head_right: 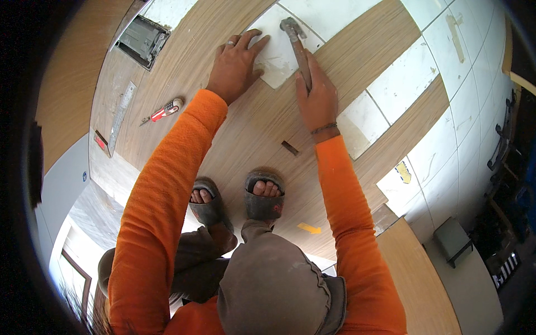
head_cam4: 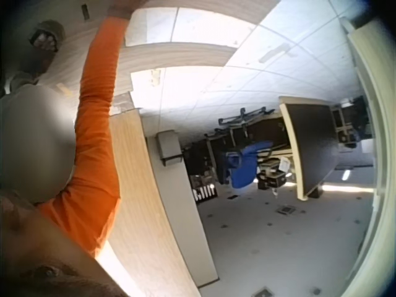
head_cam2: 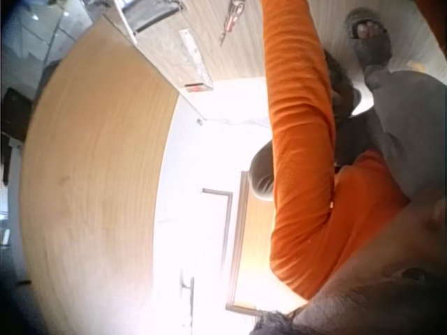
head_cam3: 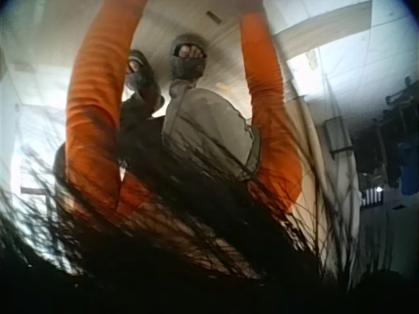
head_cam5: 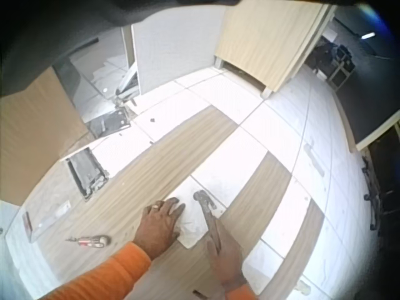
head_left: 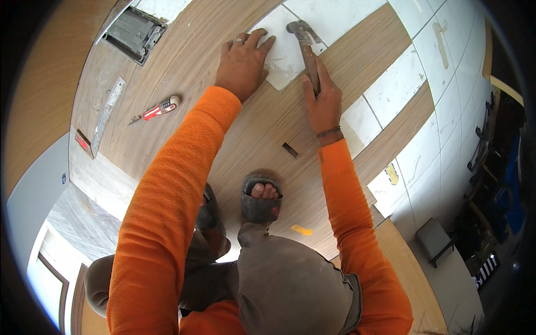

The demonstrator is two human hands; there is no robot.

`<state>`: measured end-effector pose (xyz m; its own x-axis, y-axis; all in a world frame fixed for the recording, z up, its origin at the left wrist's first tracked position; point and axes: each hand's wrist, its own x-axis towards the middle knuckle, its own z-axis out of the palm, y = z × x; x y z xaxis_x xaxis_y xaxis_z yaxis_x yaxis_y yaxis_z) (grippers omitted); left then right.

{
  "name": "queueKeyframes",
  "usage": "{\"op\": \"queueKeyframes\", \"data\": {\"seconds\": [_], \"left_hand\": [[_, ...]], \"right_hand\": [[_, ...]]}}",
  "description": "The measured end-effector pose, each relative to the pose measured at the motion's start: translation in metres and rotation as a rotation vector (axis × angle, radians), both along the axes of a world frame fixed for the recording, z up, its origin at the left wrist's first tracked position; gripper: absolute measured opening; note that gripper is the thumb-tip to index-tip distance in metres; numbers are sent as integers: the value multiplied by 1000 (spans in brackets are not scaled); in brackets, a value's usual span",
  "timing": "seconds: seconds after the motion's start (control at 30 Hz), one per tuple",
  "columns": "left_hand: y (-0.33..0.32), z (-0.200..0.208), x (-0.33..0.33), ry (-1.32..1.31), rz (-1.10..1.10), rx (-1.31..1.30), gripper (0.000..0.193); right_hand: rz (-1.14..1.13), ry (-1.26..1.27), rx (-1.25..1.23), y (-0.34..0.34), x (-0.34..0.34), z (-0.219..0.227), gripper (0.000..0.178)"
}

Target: The person walks through a hallway and enters a room under renovation, then sits on the floor to install wooden flooring planks. They use a hammer and a small wooden block to tap the planks into place and secure them with nails.

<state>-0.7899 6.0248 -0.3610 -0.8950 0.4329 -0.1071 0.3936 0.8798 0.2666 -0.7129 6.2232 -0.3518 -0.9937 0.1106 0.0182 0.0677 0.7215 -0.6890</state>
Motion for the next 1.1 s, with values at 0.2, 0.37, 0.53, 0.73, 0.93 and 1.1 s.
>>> {"op": "queueKeyframes", "data": {"seconds": [0.2,0.37,0.53,0.73,0.93,1.1], "left_hand": [[-1,-1,0,23,13,-5,71],[10,2,-18,19,63,55,55],[26,-9,-52,234,76,141,45],[47,-3,-86,70,-22,27,20],[46,-22,-102,117,-106,30,21],[25,-18,-96,78,-179,-5,20]], "right_hand": [[-206,-95,-241,-1,14,-4,45],[-409,-154,-651,0,44,-10,35],[-502,-155,-692,-6,52,-21,33],[-507,-146,-667,-7,50,-22,34],[-414,-103,-614,-2,54,-30,40],[-248,-294,-526,-19,82,-17,48]]}}
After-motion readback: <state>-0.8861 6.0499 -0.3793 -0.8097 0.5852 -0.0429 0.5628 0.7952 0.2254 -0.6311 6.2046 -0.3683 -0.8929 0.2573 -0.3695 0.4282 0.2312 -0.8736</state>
